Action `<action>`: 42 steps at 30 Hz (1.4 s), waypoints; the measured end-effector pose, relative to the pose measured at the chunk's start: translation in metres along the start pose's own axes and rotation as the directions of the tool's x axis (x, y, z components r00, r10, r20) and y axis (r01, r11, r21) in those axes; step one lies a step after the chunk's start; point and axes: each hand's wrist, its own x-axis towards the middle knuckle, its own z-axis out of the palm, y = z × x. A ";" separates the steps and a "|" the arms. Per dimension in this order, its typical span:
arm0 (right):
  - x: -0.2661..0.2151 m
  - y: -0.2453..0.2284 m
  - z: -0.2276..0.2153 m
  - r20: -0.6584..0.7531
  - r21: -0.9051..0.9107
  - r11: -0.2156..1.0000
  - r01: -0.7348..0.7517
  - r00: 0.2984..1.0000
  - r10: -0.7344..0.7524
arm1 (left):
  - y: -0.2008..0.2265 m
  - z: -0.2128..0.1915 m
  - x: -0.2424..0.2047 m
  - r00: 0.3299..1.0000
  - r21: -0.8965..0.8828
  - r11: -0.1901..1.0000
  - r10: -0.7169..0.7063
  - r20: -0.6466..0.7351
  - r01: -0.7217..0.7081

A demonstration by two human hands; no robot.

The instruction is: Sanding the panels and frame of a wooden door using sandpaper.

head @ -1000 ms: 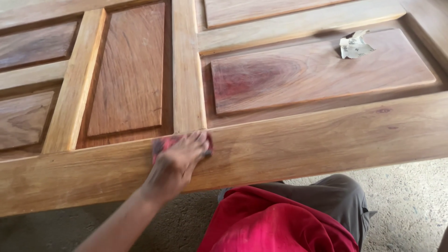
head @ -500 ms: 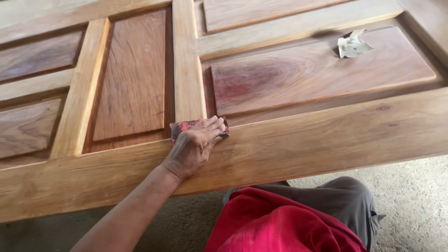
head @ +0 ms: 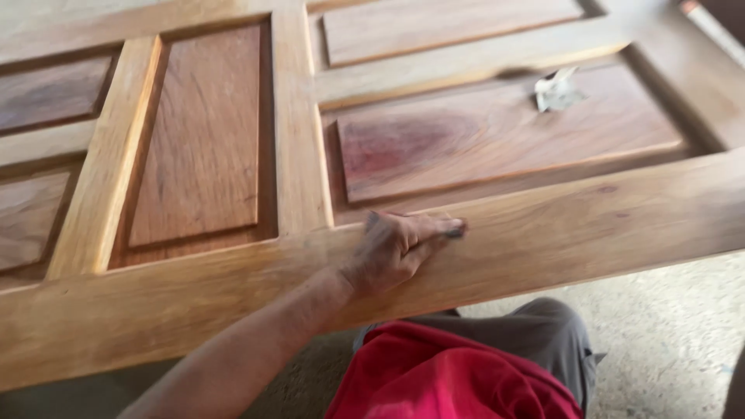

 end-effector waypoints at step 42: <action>-0.038 -0.223 0.248 0.730 0.177 0.765 0.619 0.439 -0.524 | -0.037 -0.058 -0.207 0.628 0.500 0.573 -0.035 -0.777 0.650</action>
